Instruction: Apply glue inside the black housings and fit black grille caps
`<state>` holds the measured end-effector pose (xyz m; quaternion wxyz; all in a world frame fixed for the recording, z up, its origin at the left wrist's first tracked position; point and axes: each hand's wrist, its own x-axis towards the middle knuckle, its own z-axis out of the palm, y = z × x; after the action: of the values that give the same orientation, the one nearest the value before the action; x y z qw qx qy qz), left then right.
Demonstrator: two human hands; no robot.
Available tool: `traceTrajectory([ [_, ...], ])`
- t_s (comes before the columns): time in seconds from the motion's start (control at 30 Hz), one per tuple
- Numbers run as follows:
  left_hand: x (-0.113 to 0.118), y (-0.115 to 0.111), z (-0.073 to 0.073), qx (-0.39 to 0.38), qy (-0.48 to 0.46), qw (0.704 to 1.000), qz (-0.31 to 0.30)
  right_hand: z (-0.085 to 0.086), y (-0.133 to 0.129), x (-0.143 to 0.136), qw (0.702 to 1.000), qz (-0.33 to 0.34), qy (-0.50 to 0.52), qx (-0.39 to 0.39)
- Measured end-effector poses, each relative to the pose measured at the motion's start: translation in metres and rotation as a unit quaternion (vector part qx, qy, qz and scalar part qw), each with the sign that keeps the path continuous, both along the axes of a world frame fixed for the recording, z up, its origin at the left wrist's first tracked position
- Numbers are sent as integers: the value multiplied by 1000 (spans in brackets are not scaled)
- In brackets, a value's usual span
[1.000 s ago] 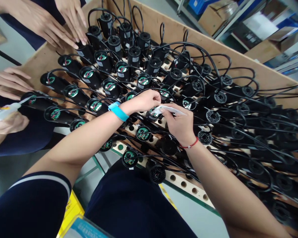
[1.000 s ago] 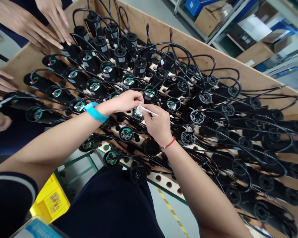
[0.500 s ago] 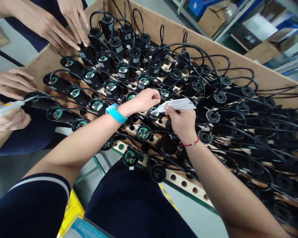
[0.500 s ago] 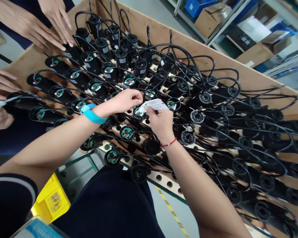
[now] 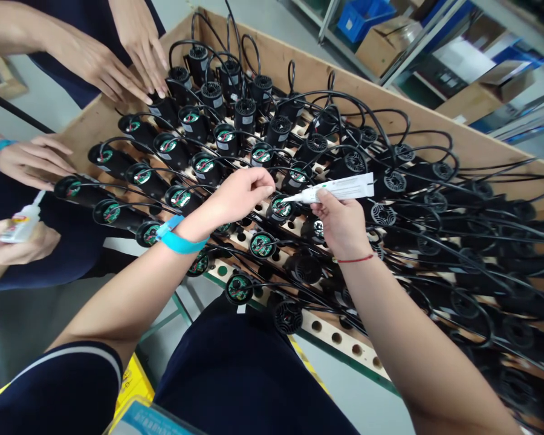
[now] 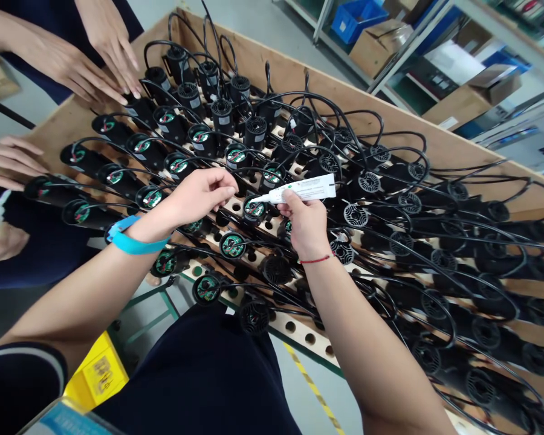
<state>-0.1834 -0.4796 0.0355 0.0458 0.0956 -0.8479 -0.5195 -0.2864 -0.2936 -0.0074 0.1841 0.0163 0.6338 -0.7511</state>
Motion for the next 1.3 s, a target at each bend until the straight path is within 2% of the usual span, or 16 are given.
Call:
traceTrajectory([
  [0.13, 22, -5, 1, 9, 3, 1000, 19, 11, 4, 2, 995, 21, -85, -55],
  [0.33, 55, -5, -3, 45, -31, 997, 63, 30, 12, 19, 986, 32, -135, -90],
  [0.47, 72, 4, -6, 29, -51, 996, 64, 37, 21, 43, 994, 41, -65, -81],
  [0.6, 79, 13, -15, -27, -37, 998, 42, 32, 31, 68, 998, 43, 38, -18],
  [0.73, 75, 20, -19, -97, -30, 995, -14, 23, 38, 84, 990, 53, 126, 47],
  [0.87, 65, 26, -18, -144, -32, 987, -60, 20, 41, 89, 986, 42, 151, 58],
  [1.03, 46, 36, -16, -197, -33, 970, -138, 21, 50, 90, 992, -17, 121, 15],
  [1.3, 17, 61, -26, -328, -41, 922, -202, 25, 64, 84, 995, -28, 38, -85],
])
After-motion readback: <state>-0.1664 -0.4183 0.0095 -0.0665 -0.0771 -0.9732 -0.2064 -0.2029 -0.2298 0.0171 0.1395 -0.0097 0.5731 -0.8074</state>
